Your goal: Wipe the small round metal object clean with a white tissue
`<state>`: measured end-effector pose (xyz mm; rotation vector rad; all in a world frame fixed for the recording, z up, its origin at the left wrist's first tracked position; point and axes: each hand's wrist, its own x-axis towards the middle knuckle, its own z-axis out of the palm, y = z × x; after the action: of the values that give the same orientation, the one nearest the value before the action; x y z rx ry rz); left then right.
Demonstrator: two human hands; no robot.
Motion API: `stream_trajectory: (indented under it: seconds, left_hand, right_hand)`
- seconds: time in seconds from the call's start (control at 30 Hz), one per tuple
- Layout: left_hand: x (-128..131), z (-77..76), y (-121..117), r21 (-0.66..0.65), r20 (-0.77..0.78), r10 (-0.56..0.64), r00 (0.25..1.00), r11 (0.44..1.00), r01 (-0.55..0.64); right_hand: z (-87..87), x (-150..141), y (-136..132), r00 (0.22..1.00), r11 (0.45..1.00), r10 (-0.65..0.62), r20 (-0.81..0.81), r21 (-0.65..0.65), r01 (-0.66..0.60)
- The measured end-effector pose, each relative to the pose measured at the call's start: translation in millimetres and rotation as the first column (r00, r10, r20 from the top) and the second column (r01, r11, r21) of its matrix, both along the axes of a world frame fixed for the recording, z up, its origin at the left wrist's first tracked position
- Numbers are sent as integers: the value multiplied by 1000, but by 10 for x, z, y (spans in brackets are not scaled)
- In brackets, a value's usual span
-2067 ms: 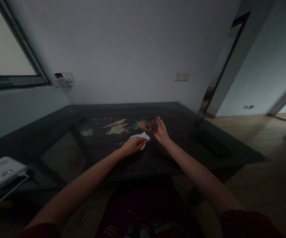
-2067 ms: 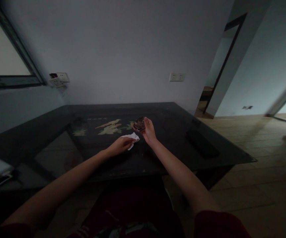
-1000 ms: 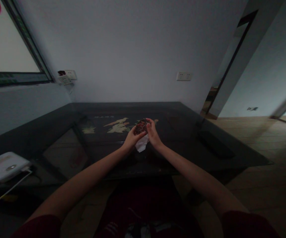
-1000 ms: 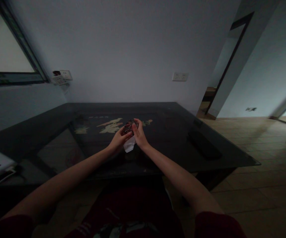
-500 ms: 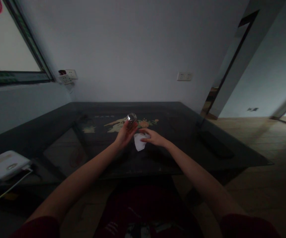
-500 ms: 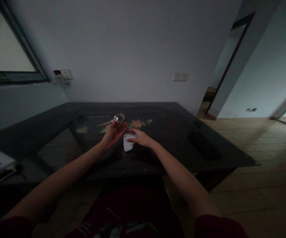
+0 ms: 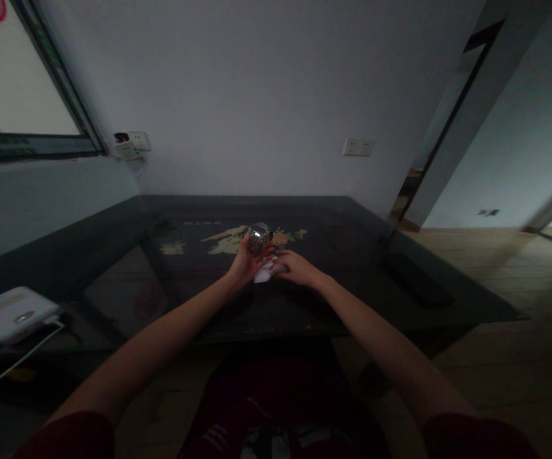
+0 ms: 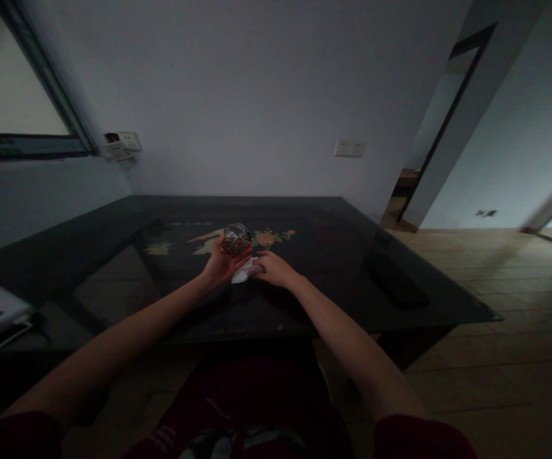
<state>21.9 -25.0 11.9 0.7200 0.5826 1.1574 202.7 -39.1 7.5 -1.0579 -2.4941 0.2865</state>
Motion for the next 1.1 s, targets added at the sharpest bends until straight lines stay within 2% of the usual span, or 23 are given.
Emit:
stream_trajectory:
  seconds: [0.13,0.3,0.43,0.57,0.67,0.83,1.03,1.1]
  left_hand:
    - [45,-39,-12,4,-24,-25,999,1000,25]
    - [41,-17,-17,44,-28,1,1000,999,0]
    - [24,20,-47,38,-25,-8,1000,999,8]
    - [21,37,-62,22,-48,-19,999,1000,20]
    - [32,38,-59,16,-63,-7,998,1000,8]
    - [78,0,-58,135,-17,52,999,990,-49]
    - [102,-54,-67,177,-21,2,1000,984,1]
    - [97,-45,-77,190,-27,6,1000,982,-1]
  right_hand:
    - [27,-40,-23,993,991,-90,-72,92,96]
    - [85,10,-25,946,950,-285,-153,84,300]
    - [117,118,16,858,880,-422,-294,95,465]
    - [112,189,79,745,828,-440,-502,93,552]
    - [65,160,116,676,847,-407,-614,23,530]
    - [-7,34,113,657,925,-324,-681,-83,370]
    - [-4,-9,86,613,942,-303,-729,-131,310]
    - [-31,-26,102,578,942,-317,-752,-180,283]
